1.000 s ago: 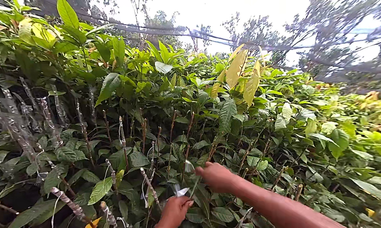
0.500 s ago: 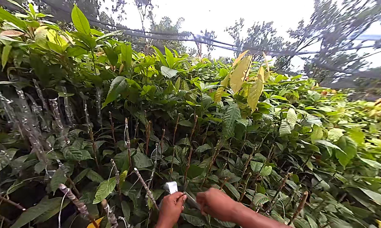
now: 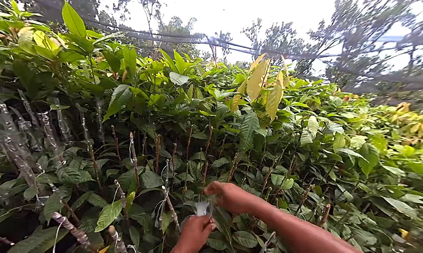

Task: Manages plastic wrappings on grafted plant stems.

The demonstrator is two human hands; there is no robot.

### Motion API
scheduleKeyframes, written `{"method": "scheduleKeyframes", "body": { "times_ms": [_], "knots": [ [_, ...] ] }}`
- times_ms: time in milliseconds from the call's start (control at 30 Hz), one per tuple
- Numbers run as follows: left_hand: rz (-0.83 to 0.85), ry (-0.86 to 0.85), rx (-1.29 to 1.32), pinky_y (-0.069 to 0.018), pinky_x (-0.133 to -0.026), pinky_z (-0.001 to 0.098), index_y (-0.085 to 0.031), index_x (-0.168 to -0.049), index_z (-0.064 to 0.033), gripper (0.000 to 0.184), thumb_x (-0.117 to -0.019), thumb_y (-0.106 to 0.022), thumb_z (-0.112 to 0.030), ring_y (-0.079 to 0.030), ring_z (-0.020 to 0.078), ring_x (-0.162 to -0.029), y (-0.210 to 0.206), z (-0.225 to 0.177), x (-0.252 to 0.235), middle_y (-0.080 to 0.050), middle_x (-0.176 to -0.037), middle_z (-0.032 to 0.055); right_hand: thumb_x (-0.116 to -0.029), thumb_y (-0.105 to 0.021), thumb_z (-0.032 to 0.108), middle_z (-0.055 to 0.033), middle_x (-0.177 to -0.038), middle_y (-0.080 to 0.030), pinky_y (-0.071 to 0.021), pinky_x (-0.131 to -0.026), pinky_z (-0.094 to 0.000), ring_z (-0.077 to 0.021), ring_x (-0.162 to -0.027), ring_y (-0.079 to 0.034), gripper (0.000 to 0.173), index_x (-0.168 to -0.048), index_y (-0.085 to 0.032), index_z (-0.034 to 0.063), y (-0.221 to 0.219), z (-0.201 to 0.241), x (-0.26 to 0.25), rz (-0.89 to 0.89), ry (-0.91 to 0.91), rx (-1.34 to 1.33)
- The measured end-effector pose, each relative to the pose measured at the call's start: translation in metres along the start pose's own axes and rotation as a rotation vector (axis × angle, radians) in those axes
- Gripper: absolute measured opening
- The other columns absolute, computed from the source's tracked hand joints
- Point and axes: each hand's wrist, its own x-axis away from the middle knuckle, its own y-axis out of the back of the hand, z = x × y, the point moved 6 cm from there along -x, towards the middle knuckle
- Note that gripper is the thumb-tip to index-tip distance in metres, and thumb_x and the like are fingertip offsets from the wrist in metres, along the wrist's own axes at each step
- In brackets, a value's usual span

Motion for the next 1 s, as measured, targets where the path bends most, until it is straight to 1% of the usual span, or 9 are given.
{"method": "scheduleKeyframes", "body": {
  "times_ms": [67,167,267,333,433,567,667,833,1000],
  "knots": [
    [-0.043,0.023,0.051,-0.0600,-0.087,0.0483,-0.076,-0.116,-0.0083,0.035,-0.1041,-0.056,-0.035,-0.075,0.0225,-0.086,0.011,0.005,-0.001,-0.076,-0.096,0.0102,-0.1007,-0.056,0.011,-0.0189,-0.110,-0.070,-0.0494,-0.096,-0.0588,-0.0387,-0.112,-0.064,0.032,-0.132,-0.059,0.0060,-0.004,0.003,0.008,0.003,-0.037,0.280],
    [-0.035,0.063,0.103,-0.0595,-0.087,0.0484,-0.075,-0.112,-0.0050,0.031,-0.1045,-0.054,-0.027,-0.074,0.0234,-0.086,0.013,-0.001,-0.001,-0.076,-0.094,0.0113,-0.1018,-0.062,0.019,-0.0132,-0.101,-0.073,-0.0568,-0.086,-0.0506,-0.0281,-0.093,-0.071,0.028,-0.125,-0.065,0.0049,-0.014,0.019,0.015,-0.012,0.002,-0.096],
    [-0.028,0.020,0.086,-0.0591,-0.088,0.0473,-0.077,-0.112,-0.0066,0.032,-0.1041,-0.056,-0.030,-0.074,0.0215,-0.085,0.010,-0.007,0.000,-0.076,-0.092,0.0094,-0.1022,-0.059,0.013,-0.0115,-0.126,-0.070,-0.0500,-0.104,-0.0500,-0.0285,-0.120,-0.064,0.039,-0.141,-0.055,0.0096,-0.005,0.006,0.007,-0.009,0.026,0.072],
    [-0.072,0.046,0.144,-0.0613,-0.084,0.0440,-0.075,-0.116,-0.0062,0.033,-0.1049,-0.055,-0.030,-0.075,0.0195,-0.082,0.015,-0.002,0.001,-0.077,-0.094,0.0085,-0.1014,-0.055,0.013,-0.0156,-0.109,-0.071,-0.0502,-0.094,-0.0563,-0.0376,-0.110,-0.065,0.031,-0.132,-0.059,0.0078,-0.012,0.010,0.010,-0.041,0.040,0.321],
    [-0.074,0.077,0.231,-0.0631,-0.077,0.0407,-0.071,-0.124,-0.0057,0.029,-0.1042,-0.057,-0.022,-0.074,0.0189,-0.077,0.014,-0.007,0.001,-0.076,-0.098,0.0096,-0.1015,-0.061,0.020,-0.0129,-0.095,-0.072,-0.0558,-0.083,-0.0514,-0.0286,-0.088,-0.070,0.027,-0.124,-0.065,0.0057,-0.010,0.021,0.013,-0.036,0.002,-0.042],
    [-0.045,0.006,0.178,-0.0625,-0.078,0.0374,-0.075,-0.116,-0.0089,0.025,-0.1028,-0.060,-0.024,-0.073,0.0144,-0.078,0.015,-0.013,0.001,-0.076,-0.097,0.0053,-0.1014,-0.055,0.008,-0.0133,-0.128,-0.069,-0.0516,-0.101,-0.0552,-0.0322,-0.118,-0.066,0.040,-0.141,-0.056,0.0113,-0.010,0.003,0.005,0.038,0.025,0.082],
    [-0.171,-0.051,0.215,-0.0632,-0.072,0.0373,-0.075,-0.113,-0.0070,0.026,-0.0999,-0.063,-0.027,-0.073,0.0144,-0.072,0.017,-0.017,0.003,-0.076,-0.091,0.0053,-0.1034,-0.056,0.013,-0.0203,-0.111,-0.071,-0.0530,-0.093,-0.0595,-0.0400,-0.107,-0.069,0.027,-0.129,-0.059,0.0051,-0.023,0.003,0.005,0.003,0.002,0.193],
    [-0.339,-0.036,0.237,-0.0617,-0.062,0.0338,-0.074,-0.111,-0.0057,0.024,-0.1008,-0.059,-0.021,-0.070,0.0126,-0.064,0.026,-0.007,0.010,-0.075,-0.087,0.0037,-0.1045,-0.060,0.023,-0.0152,-0.095,-0.073,-0.0589,-0.081,-0.0482,-0.0272,-0.081,-0.072,0.027,-0.121,-0.067,0.0025,-0.020,-0.021,0.012,0.058,-0.104,-0.099],
    [-0.252,0.003,0.247,-0.0582,-0.067,0.0350,-0.076,-0.108,-0.0088,0.020,-0.0980,-0.063,-0.019,-0.067,0.0107,-0.067,0.021,-0.011,0.000,-0.075,-0.089,0.0024,-0.1035,-0.055,0.013,-0.0231,-0.117,-0.066,-0.0523,-0.093,-0.0615,-0.0413,-0.109,-0.066,0.023,-0.116,-0.069,-0.0003,-0.021,0.033,0.027,0.090,0.096,0.183]
  ]
}}
